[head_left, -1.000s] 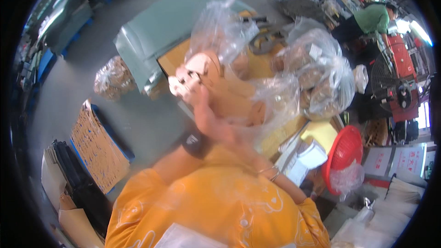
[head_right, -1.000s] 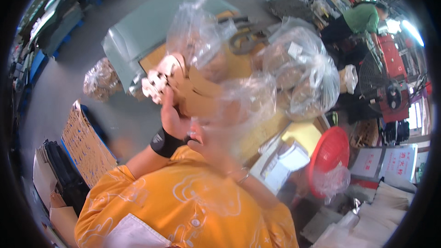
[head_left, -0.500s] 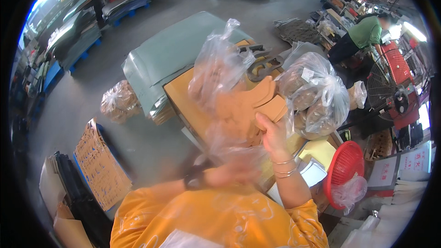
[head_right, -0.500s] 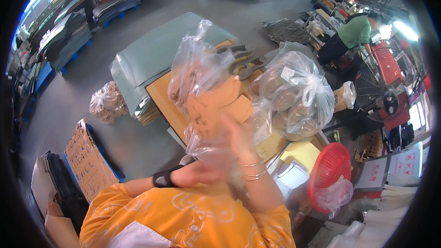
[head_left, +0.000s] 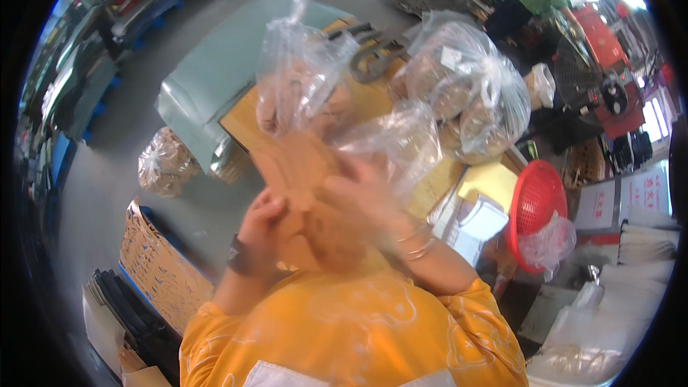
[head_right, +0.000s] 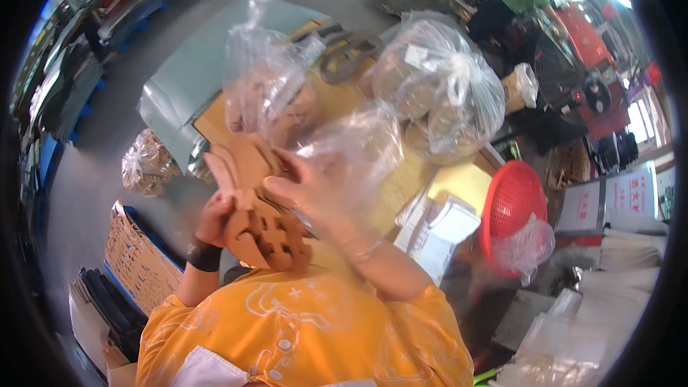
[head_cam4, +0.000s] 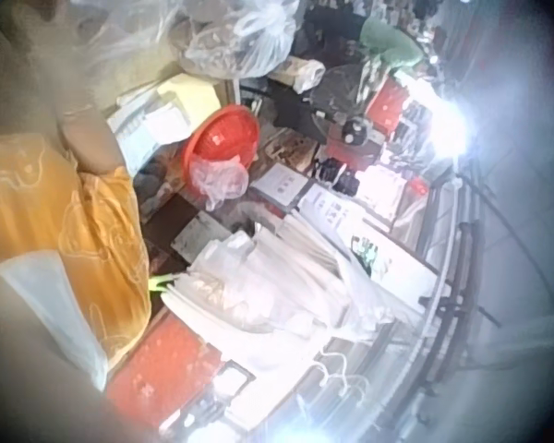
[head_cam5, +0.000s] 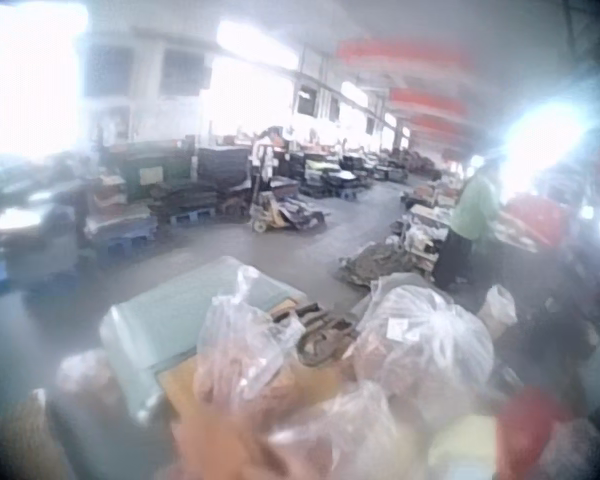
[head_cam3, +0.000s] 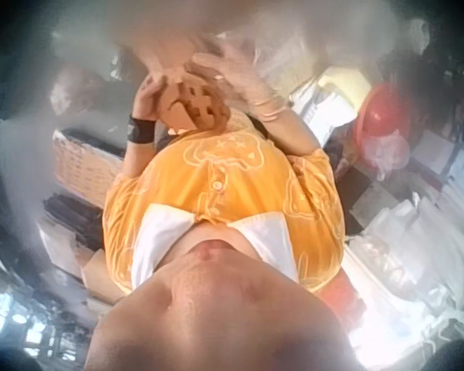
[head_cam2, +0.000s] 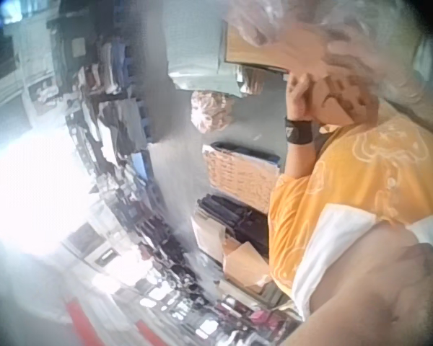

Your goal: The person repeatedly picks up flat wooden cutouts from a table, places them into clear plastic bags, and seals the bags. The person also uses a green air gun to blow dust off the cutouts before bagging them. The finished bags are placed on the table.

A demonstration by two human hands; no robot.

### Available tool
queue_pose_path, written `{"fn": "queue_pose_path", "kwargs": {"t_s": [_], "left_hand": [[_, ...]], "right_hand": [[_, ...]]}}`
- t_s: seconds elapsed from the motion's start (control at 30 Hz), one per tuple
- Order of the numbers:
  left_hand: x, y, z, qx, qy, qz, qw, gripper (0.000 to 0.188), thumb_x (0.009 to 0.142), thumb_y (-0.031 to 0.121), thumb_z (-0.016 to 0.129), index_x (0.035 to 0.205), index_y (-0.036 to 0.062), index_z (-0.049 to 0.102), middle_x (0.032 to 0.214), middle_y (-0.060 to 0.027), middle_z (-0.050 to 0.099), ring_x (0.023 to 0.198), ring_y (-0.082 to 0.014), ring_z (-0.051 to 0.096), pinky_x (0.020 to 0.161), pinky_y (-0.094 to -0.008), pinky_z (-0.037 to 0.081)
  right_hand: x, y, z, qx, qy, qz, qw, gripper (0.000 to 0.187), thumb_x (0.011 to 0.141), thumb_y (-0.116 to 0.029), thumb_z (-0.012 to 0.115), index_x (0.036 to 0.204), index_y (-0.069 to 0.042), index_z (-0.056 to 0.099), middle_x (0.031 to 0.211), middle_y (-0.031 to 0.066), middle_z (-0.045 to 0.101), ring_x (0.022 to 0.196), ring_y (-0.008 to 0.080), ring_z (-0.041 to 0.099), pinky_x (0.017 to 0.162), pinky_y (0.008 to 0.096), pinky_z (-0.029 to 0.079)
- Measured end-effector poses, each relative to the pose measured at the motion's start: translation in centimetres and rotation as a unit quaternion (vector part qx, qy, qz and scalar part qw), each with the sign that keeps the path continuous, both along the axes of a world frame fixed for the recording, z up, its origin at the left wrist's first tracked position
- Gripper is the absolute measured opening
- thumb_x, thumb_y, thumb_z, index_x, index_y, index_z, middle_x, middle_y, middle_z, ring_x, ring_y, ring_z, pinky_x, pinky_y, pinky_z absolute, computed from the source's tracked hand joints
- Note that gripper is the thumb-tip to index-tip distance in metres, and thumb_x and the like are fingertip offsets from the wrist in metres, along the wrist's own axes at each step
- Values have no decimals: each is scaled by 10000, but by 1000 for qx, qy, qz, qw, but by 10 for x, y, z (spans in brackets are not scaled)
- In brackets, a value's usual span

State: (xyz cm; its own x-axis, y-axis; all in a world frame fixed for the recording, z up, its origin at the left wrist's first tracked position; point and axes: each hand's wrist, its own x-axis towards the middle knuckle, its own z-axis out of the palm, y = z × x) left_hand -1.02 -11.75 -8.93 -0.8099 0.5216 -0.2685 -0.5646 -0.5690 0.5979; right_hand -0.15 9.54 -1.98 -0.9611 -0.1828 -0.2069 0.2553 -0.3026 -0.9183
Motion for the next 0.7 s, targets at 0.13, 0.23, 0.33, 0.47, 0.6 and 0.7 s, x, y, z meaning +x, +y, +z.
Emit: {"fn": "queue_pose_path", "kwargs": {"t_s": [0.13,0.23,0.33,0.47,0.6,0.7], "left_hand": [[-7,-7,-1,-66,-5,9,998,457,864,110,530,1285,-10,397,1205,-128,542,1065,-237,559,910,-360,458],[-24,11,18,-117,51,-24,991,422,901,86,487,1297,-16,382,1207,-112,531,1062,-207,546,892,-337,460],[-47,43,35,-231,146,-63,960,419,920,156,493,1287,-28,411,1152,-80,545,1013,-158,545,874,-287,444],[-78,77,28,-377,306,-93,870,413,947,247,477,1264,-18,471,1092,-64,562,974,-122,537,843,-257,447],[-77,112,-14,-265,143,-259,918,366,950,269,474,1197,10,551,979,-51,591,874,-125,560,797,-267,464],[-51,176,-68,-424,433,-386,695,324,928,222,508,1184,31,566,1085,-58,607,944,-173,583,846,-314,472]], "right_hand": [[16,-14,-26,-269,-199,32,942,591,823,-198,673,1318,-31,397,1192,45,529,1077,136,495,934,305,413],[17,1,-29,-290,-195,46,936,583,829,-203,666,1316,-38,393,1194,51,524,1087,149,498,954,318,405],[14,25,-31,-16,120,31,992,545,831,-145,627,1309,-32,391,1172,63,536,1005,172,557,856,329,473],[15,60,-56,-107,-39,-62,992,472,830,-80,583,1274,-30,433,1088,76,581,921,184,607,721,313,534],[42,128,-75,-187,-294,-161,923,433,842,-103,569,1255,-36,459,992,83,629,903,218,627,753,343,549],[73,169,-65,-202,-225,-166,939,425,854,-104,547,1261,-20,458,1085,113,604,962,244,620,793,370,543]]}}
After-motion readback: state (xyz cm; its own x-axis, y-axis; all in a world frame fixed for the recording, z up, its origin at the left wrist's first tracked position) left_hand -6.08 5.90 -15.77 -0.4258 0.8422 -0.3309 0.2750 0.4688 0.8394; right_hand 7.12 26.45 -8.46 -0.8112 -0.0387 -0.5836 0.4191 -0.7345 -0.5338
